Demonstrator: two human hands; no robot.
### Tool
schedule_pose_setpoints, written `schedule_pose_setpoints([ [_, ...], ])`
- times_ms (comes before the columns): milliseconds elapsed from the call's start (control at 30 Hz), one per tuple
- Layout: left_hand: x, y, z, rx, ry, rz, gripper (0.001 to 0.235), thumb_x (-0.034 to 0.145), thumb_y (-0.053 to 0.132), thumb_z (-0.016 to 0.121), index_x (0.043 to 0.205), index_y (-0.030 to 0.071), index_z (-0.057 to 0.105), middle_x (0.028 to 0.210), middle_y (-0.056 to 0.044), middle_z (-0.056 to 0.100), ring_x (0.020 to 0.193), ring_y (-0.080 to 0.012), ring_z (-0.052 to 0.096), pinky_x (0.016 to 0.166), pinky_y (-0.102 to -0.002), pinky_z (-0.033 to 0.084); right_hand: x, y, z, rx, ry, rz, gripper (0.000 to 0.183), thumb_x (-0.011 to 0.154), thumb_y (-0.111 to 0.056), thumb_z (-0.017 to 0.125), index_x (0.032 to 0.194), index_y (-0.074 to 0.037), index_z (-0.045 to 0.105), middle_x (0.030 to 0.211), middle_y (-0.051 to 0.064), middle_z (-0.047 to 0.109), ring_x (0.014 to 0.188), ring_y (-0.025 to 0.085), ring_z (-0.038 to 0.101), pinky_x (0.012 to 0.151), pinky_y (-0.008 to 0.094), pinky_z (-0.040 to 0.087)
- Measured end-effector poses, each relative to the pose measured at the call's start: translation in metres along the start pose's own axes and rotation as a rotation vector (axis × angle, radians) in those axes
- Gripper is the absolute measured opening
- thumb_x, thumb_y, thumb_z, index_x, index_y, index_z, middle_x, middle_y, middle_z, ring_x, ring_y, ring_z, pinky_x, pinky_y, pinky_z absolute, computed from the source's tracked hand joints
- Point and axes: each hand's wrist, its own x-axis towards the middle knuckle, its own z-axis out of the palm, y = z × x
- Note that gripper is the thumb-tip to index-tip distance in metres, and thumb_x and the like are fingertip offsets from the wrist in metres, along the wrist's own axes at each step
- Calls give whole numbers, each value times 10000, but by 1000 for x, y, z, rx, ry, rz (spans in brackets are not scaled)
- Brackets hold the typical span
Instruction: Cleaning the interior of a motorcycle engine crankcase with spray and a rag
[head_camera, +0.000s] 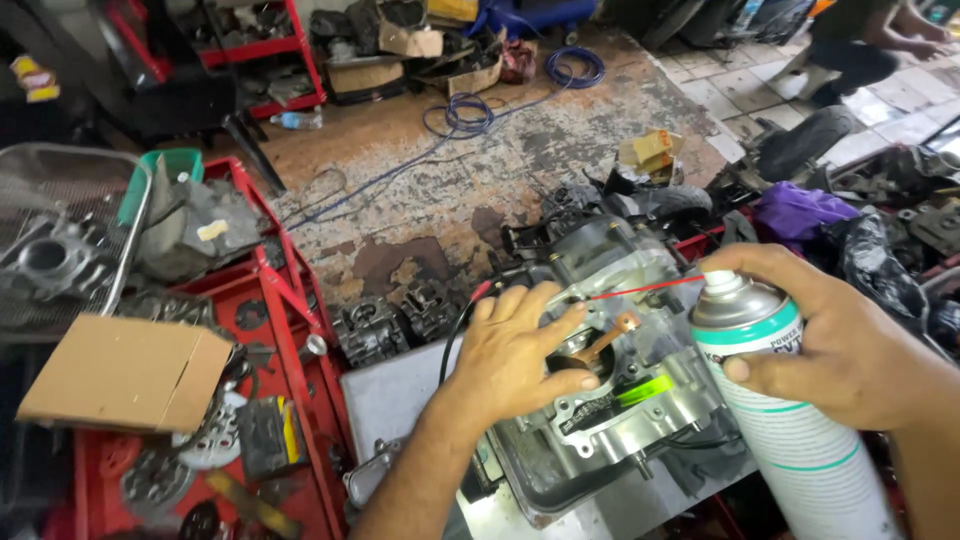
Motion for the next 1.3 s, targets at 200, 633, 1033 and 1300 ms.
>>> schedule_pose_setpoints([
  [200,-45,-14,3,-160,52,-168,822,852,732,539,1448,169,587,1489,-114,482,1306,-342,409,1019,-537,313,14,-30,18,-54,-169,58,842,625,-166,908,1410,-275,625,966,-40,814,806,120,741,791,289,554],
  [633,-62,-5,33,-178,306,-192,768,874,564,651,1447,66,528,1496,-137,485,1287,-399,450,1069,-533,350,40,-14,27,115,-336,-178,761,677,-168,872,1387,-144,599,1038,0,819,821,120,748,736,284,581],
  [1033,-41,15,9,50,271,-166,675,814,489,591,1344,73,612,1526,-134,504,1236,-357,490,917,-514,408,38,-17,25,64,-273,-199,726,692,-212,849,1374,-154,608,1065,-21,751,869,116,716,793,297,561],
  [1300,-75,26,23,-78,325,-183,569,939,456,607,1385,103,615,1515,-141,509,1313,-343,453,1003,-520,385,32,-15,23,84,-341,-131,721,712,-222,850,1389,-181,606,976,-6,756,742,134,714,674,314,585],
])
